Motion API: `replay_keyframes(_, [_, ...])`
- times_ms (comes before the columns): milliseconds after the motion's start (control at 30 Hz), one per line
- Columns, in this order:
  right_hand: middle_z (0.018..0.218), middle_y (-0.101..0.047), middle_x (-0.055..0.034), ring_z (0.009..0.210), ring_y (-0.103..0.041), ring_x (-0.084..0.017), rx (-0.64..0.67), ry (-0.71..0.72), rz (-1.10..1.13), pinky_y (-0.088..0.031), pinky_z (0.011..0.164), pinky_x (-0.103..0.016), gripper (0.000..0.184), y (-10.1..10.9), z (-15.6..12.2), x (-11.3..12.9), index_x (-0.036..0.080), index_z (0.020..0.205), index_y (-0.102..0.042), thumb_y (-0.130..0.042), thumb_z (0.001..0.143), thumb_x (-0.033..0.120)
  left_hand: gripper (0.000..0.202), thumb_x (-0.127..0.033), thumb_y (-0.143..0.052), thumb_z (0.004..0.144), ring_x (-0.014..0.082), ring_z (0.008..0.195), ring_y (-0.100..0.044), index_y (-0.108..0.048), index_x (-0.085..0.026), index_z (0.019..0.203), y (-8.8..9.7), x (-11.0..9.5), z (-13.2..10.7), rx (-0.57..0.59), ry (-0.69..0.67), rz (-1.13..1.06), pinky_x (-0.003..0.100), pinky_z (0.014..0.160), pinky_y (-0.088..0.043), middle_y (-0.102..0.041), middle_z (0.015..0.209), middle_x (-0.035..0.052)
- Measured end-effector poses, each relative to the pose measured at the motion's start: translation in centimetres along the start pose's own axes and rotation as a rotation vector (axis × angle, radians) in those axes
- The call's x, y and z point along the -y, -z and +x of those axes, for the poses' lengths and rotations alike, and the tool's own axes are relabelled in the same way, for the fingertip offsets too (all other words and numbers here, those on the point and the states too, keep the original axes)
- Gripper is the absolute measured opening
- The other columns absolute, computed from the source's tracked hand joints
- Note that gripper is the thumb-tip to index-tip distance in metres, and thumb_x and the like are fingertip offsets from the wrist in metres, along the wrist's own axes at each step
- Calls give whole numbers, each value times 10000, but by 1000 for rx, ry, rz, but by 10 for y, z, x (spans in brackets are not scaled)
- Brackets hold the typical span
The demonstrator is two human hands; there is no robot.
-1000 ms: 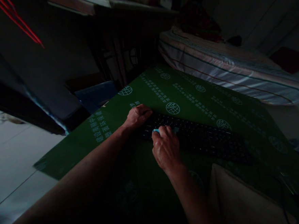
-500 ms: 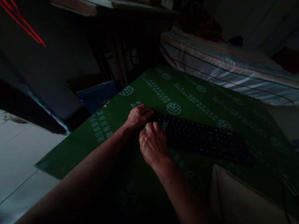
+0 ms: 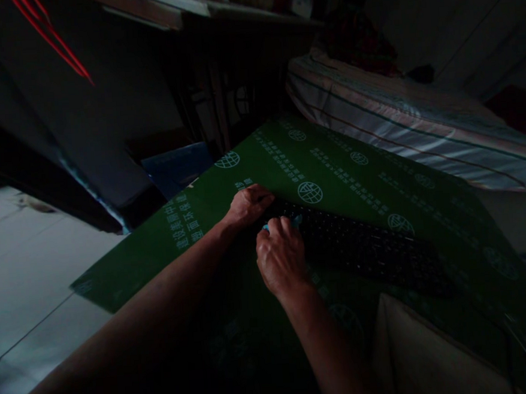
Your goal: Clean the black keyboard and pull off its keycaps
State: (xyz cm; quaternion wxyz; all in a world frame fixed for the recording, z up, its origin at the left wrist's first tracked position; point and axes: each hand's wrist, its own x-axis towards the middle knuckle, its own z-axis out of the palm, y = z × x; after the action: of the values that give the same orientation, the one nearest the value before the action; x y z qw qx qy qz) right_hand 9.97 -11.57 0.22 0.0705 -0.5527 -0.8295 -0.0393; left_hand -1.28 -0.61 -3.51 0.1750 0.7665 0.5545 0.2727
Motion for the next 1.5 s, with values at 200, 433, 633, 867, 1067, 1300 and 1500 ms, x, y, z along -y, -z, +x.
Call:
replay_keyframes(200, [915, -562, -88, 922, -427, -222, -57, 26, 45, -372, 754, -320, 239, 1, 2, 3, 173, 808, -627, -413, 840, 70, 345, -365, -415, 842, 171, 804, -611, -689, -156, 835, 0, -1, 0, -4, 3, -8, 255, 717, -469, -642, 896, 66])
replay_keyframes(433, [880, -558, -106, 915, -423, -243, -12, -16, 25, -388, 724, -337, 225, 3, 1, 0, 150, 774, -635, -433, 816, 62, 339, -370, -421, 826, 174, 807, -610, -682, -157, 861, 3, -1, 1, 10, 16, -24, 257, 715, -464, -645, 923, 60])
replay_keyframes(633, [884, -537, -98, 919, -419, -240, -63, 71, 86, -400, 740, -343, 203, 13, 6, 8, 130, 806, -620, -422, 834, 93, 389, -414, -398, 805, 183, 831, -606, -682, -156, 872, 11, -5, 4, 37, 34, -24, 251, 724, -462, -647, 940, 59])
replay_keyframes(867, [889, -540, -66, 934, -418, -210, -122, -30, 98, -394, 834, -330, 180, 32, -39, -35, 172, 807, -595, -453, 805, 62, 404, -434, -398, 794, 176, 907, -590, -652, -170, 964, 13, -4, 9, 61, 79, -16, 233, 807, -447, -643, 1026, 38])
replay_keyframes(1067, [980, -594, -74, 926, -494, -194, -194, -250, 64, -446, 814, -305, 317, 32, -105, -108, 186, 916, -654, -438, 770, 6, 417, -443, -392, 784, 198, 947, -597, -643, -190, 1002, 15, -3, 12, 65, 119, 25, 256, 816, -451, -629, 1094, 32])
replay_keyframes(1300, [1025, -622, -91, 952, -579, -201, -345, -571, -4, -484, 813, -329, 374, 16, -172, -167, 184, 973, -676, -427, 753, 15, 355, -453, -455, 740, 208, 906, -612, -644, -241, 953, 18, -6, 13, 57, 187, -20, 255, 724, -491, -667, 1027, -20])
replay_keyframes(1500, [1045, -619, -77, 973, -572, -185, -313, -566, 0, -481, 837, -292, 401, 7, -173, -160, 198, 992, -681, -432, 741, 10, 390, -494, -414, 739, 169, 876, -627, -648, -260, 946, 17, 0, 14, 23, 91, 49, 192, 698, -492, -678, 1002, -47])
